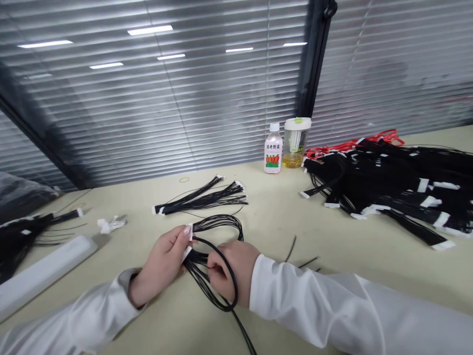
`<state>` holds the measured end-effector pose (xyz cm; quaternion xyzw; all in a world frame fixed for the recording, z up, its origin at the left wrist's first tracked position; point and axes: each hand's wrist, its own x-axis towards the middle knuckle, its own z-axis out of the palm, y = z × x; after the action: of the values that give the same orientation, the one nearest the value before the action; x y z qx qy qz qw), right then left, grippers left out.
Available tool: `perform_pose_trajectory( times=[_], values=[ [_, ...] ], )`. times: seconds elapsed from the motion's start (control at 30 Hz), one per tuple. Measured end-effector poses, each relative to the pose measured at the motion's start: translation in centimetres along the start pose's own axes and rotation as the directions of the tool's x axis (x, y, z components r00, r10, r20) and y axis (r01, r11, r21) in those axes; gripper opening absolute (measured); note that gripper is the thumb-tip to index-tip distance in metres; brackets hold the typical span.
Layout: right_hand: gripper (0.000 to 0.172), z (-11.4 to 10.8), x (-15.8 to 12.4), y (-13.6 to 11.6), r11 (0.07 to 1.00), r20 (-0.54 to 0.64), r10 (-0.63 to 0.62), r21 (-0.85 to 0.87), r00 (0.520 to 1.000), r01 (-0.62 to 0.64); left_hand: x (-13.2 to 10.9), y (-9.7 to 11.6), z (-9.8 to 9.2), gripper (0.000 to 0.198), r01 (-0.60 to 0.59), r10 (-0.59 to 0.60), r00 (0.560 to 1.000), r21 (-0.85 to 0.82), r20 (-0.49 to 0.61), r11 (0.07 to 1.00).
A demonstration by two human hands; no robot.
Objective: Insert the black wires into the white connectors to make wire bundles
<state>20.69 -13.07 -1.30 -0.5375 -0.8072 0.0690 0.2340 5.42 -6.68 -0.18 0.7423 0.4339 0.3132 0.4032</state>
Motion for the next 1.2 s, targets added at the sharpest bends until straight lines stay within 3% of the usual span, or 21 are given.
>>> perform_pose_trajectory(
  times=[0.13, 0.3, 0.5, 0.63, 0.77, 1.0, 1.2],
  values=[
    [0.01, -0.8, 0.1, 0.2, 0.998, -0.005, -0.054, -0.012, 0.999, 0.054, -0.1, -0.1, 0.0, 0.042, 0.019, -0.019, 1.0, -0.01, 0.007, 1.0],
    [0.011, -2.0, -0.2, -0.3, 0.999, 0.021, -0.035, 0.023, 0.999, 0.035, 0.0, -0.2, 0.1, 0.041, 0.036, -0.036, 0.999, -0.022, -0.001, 0.999],
    [0.008, -1.5, -0.4, -0.7, 0.996, 0.086, 0.049, 0.074, 0.995, -0.055, 0.0, -0.1, 0.0, 0.038, -0.004, 0.002, 0.997, -0.029, -0.075, 1.0],
    [0.011, -1.5, -0.4, -0.8, 0.995, 0.12, 0.001, 0.104, 0.993, -0.013, -0.2, -0.1, 0.0, 0.036, 0.015, -0.021, 0.997, -0.073, -0.079, 0.997],
    [0.02, -1.8, -0.4, -1.0, 0.991, 0.085, -0.03, 0.131, 0.996, 0.019, -0.2, 0.0, 0.0, 0.036, -0.025, 0.016, 0.989, -0.055, -0.149, 0.998],
    [0.015, -2.1, -0.4, -2.0, 0.97, -0.001, -0.039, 0.242, 0.999, 0.038, -0.4, 0.4, 0.0, 0.035, -0.087, 0.075, 0.97, -0.039, -0.231, 0.995],
    [0.017, -1.9, -0.3, -2.1, 0.971, 0.012, -0.064, 0.233, 0.998, 0.059, -0.6, -0.1, 0.0, 0.034, -0.109, 0.093, 0.973, -0.067, -0.213, 0.992]
  ],
)
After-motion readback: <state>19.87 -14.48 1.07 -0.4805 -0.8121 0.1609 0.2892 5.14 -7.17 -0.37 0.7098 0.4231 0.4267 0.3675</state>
